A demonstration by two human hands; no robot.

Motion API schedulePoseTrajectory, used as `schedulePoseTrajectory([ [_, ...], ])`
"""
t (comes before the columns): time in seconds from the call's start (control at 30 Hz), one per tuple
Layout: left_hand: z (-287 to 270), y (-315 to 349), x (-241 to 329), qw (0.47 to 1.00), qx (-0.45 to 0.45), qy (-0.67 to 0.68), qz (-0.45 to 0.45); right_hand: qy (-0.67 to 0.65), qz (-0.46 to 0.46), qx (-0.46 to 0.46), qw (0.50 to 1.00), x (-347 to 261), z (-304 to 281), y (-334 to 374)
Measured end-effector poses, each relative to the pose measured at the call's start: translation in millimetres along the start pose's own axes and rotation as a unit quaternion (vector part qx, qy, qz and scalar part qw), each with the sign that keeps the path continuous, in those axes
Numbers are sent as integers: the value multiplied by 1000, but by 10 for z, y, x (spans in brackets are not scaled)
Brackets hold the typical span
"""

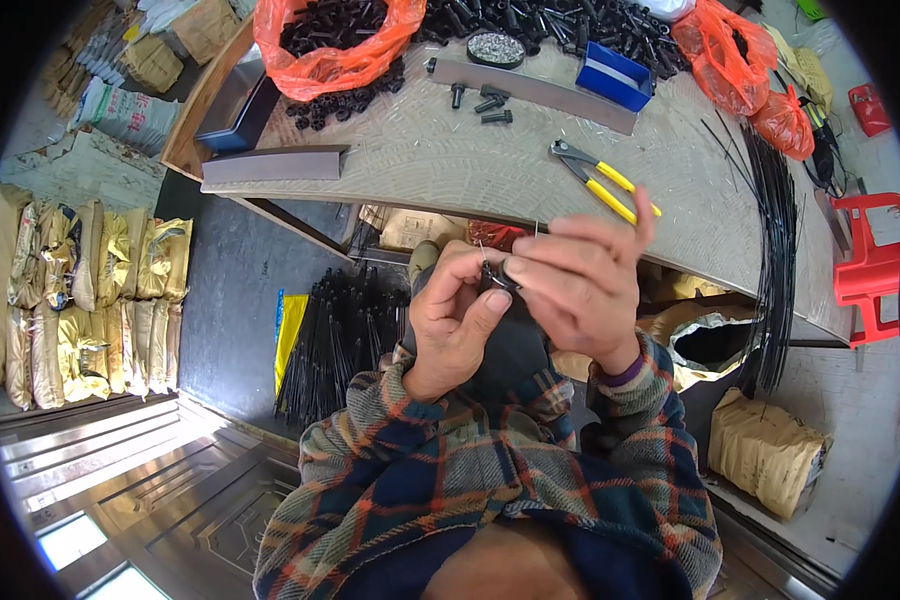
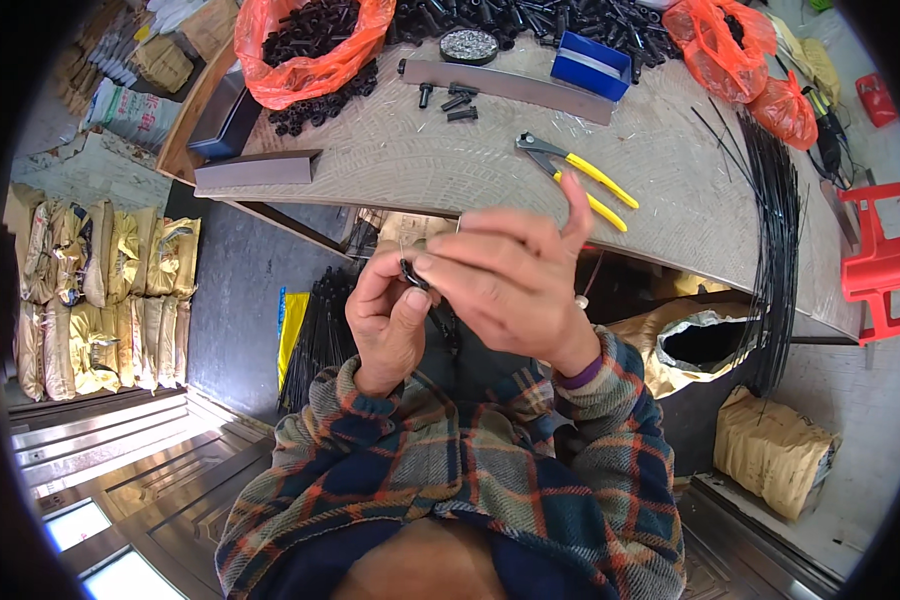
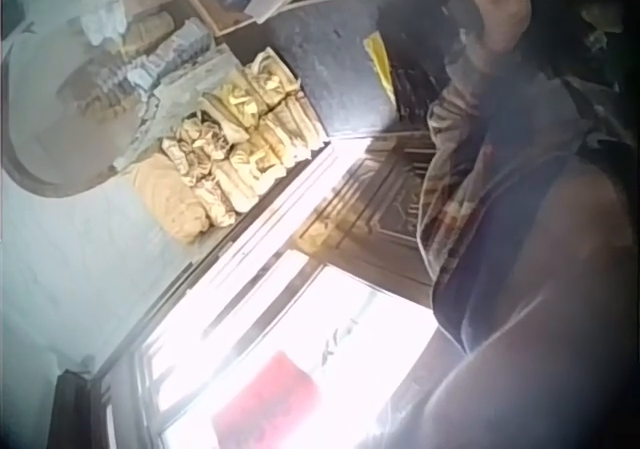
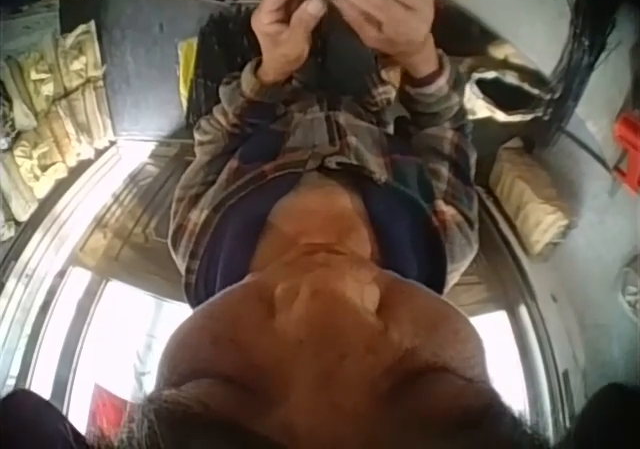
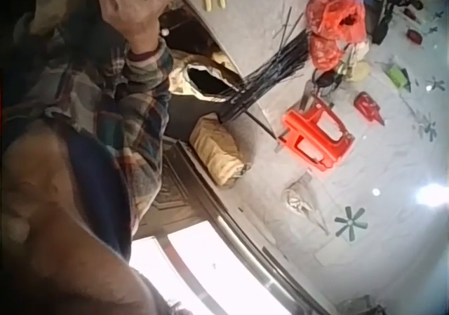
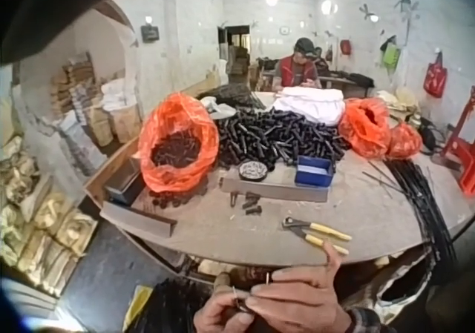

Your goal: Assembling electrical components by crimping wires and attaching connectors at a workbench.

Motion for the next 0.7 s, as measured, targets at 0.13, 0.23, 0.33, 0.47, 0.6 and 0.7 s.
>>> schedulePoseTrajectory([
  [0.13,-7,-59,14,1000,15,3,-16,-517,393,95,754,534,474,545],
  [0.23,-36,-13,19,997,-37,66,-14,-599,310,5,738,385,682,628],
  [0.33,-103,26,80,997,-69,37,-22,-606,298,-35,737,243,675,522],
  [0.47,-166,100,184,998,-53,4,-24,-544,269,-80,791,70,720,495],
  [0.6,-214,170,260,1000,8,-2,-22,-460,285,-90,836,-24,682,451],
  [0.7,-216,197,242,999,1,-18,-36,-477,317,-28,819,9,701,505],
])
Point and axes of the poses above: each hand's wrist, its own y-axis away from the middle knuckle, its own z-axis out of the palm, x = y × z, the point moved 9 cm from there along -y, towards the middle knuckle
